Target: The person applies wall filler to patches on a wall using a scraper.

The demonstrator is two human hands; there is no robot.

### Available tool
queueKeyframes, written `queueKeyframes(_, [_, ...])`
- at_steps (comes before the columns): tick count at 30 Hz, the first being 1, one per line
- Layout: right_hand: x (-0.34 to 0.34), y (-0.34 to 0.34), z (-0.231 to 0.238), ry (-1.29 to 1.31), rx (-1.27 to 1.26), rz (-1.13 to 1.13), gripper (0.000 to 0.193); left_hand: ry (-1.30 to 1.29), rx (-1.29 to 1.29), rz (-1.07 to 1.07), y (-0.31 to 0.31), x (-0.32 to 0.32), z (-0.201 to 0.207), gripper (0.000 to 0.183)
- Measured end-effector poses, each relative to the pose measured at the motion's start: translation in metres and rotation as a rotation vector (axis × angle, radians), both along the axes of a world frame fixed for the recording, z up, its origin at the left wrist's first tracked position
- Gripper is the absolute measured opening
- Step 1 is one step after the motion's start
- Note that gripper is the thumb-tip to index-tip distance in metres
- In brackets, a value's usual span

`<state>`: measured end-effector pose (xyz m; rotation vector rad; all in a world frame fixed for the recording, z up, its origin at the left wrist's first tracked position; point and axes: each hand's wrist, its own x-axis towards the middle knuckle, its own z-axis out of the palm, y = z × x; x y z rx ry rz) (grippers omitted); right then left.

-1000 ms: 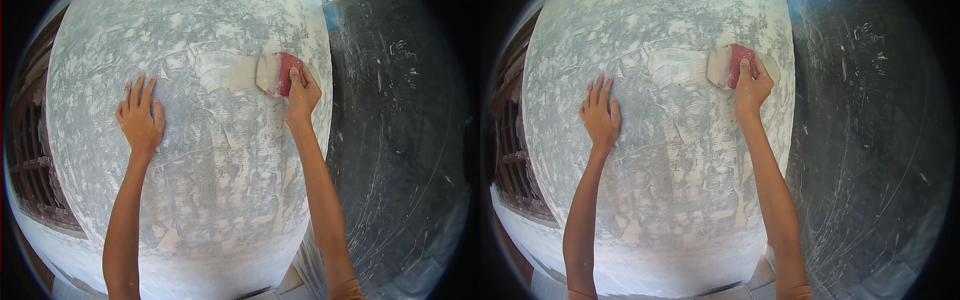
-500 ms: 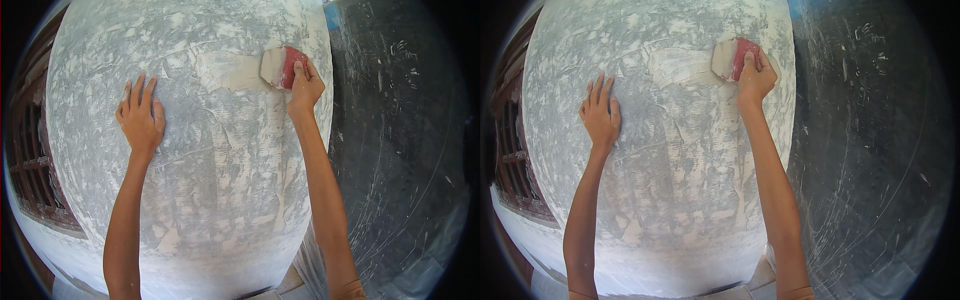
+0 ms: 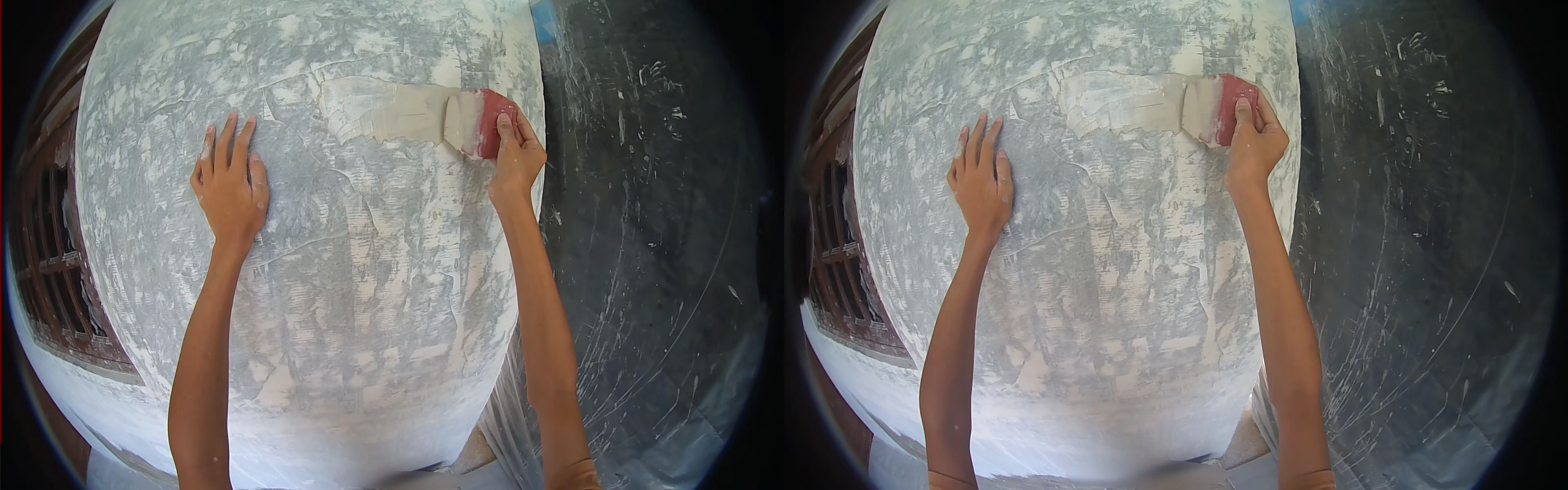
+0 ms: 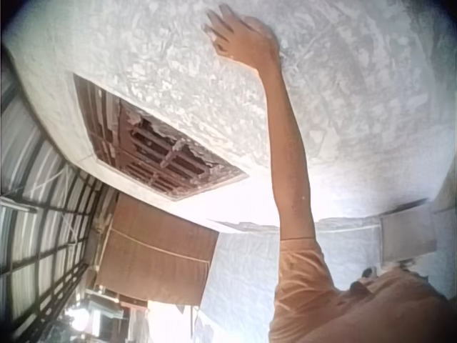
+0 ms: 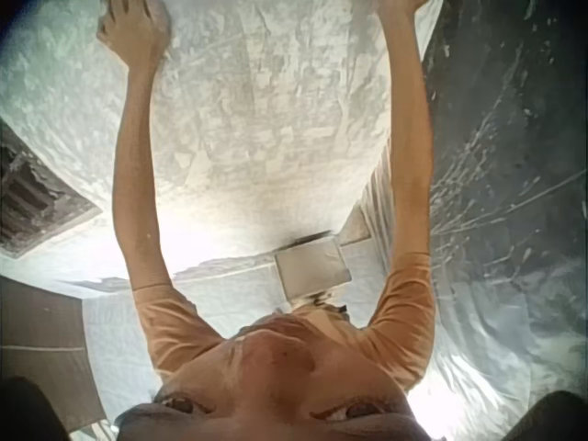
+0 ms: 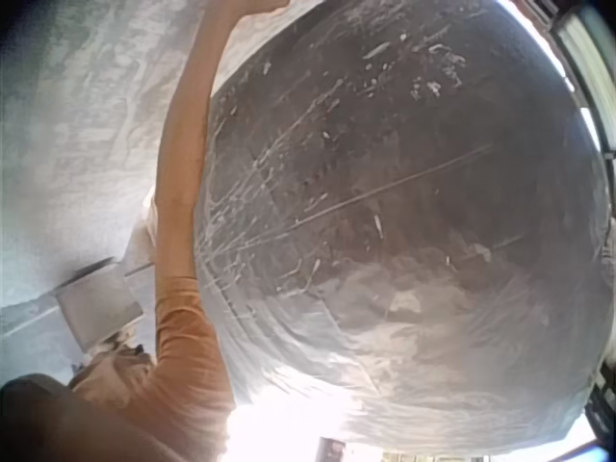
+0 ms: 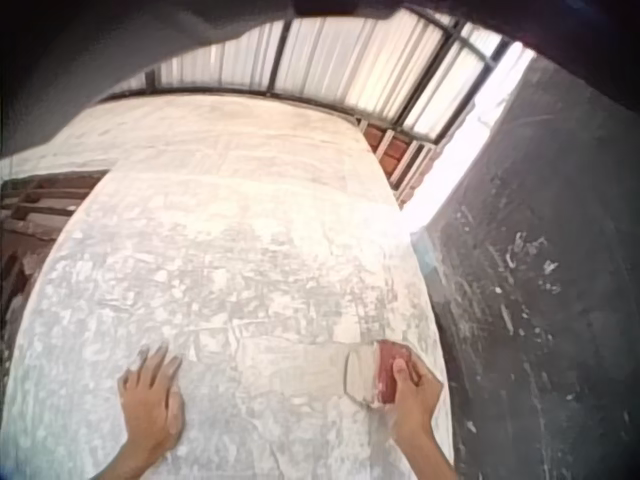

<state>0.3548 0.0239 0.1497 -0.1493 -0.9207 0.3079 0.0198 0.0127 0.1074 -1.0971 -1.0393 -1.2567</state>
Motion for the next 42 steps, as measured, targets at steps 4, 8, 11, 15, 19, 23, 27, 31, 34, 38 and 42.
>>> queueKeyframes(4, [-0.019, -0.009, -0.010, -0.042, 0.021, 0.047, 0.037, 0.020, -0.042, -0.028, -0.004, -0.001, -0.011, 0.047])
queueKeyframes(8, [-0.045, -0.022, -0.034, -0.108, -0.064, 0.049, 0.037, 0.021, -0.108, -0.035, -0.008, -0.006, -0.039, 0.048])
queueKeyframes(11, [-0.055, -0.033, -0.061, -0.152, -0.189, 0.034, 0.037, 0.030, -0.149, -0.049, -0.005, -0.006, -0.067, 0.050])
queueKeyframes(15, [-0.072, -0.048, -0.106, -0.234, -0.271, 0.060, 0.037, 0.045, -0.175, -0.080, -0.009, -0.019, -0.112, 0.049])
queueKeyframes(19, [-0.079, -0.062, -0.163, -0.322, -0.378, 0.096, 0.035, 0.051, -0.215, -0.100, -0.014, -0.023, -0.169, 0.048])
queueKeyframes(23, [-0.073, -0.070, -0.228, -0.370, -0.492, 0.145, 0.031, 0.048, -0.327, -0.089, -0.034, -0.019, -0.234, 0.047])
queueKeyframes(27, [-0.063, -0.081, -0.305, -0.419, -0.656, 0.216, 0.031, 0.010, -0.507, -0.056, -0.066, -0.013, -0.313, 0.048])
queueKeyframes(31, [-0.046, -0.099, -0.391, -0.483, -0.788, 0.296, 0.031, -0.103, -0.737, -0.034, -0.110, -0.002, -0.426, 0.048])
queueKeyframes(34, [-0.034, -0.119, -0.460, -0.625, -0.925, 0.240, 0.029, -0.259, -0.963, -0.069, -0.158, 0.009, -0.516, 0.049])
queueKeyframes(38, [-0.017, -0.152, -0.554, -0.814, -1.091, 0.192, 0.030, -0.553, -1.274, -0.098, -0.224, 0.036, -0.630, 0.051])
queueKeyframes(42, [-0.011, -0.193, -0.649, -0.961, -1.185, 0.207, 0.031, -0.697, -1.478, -0.130, -0.285, 0.060, -0.723, 0.049])
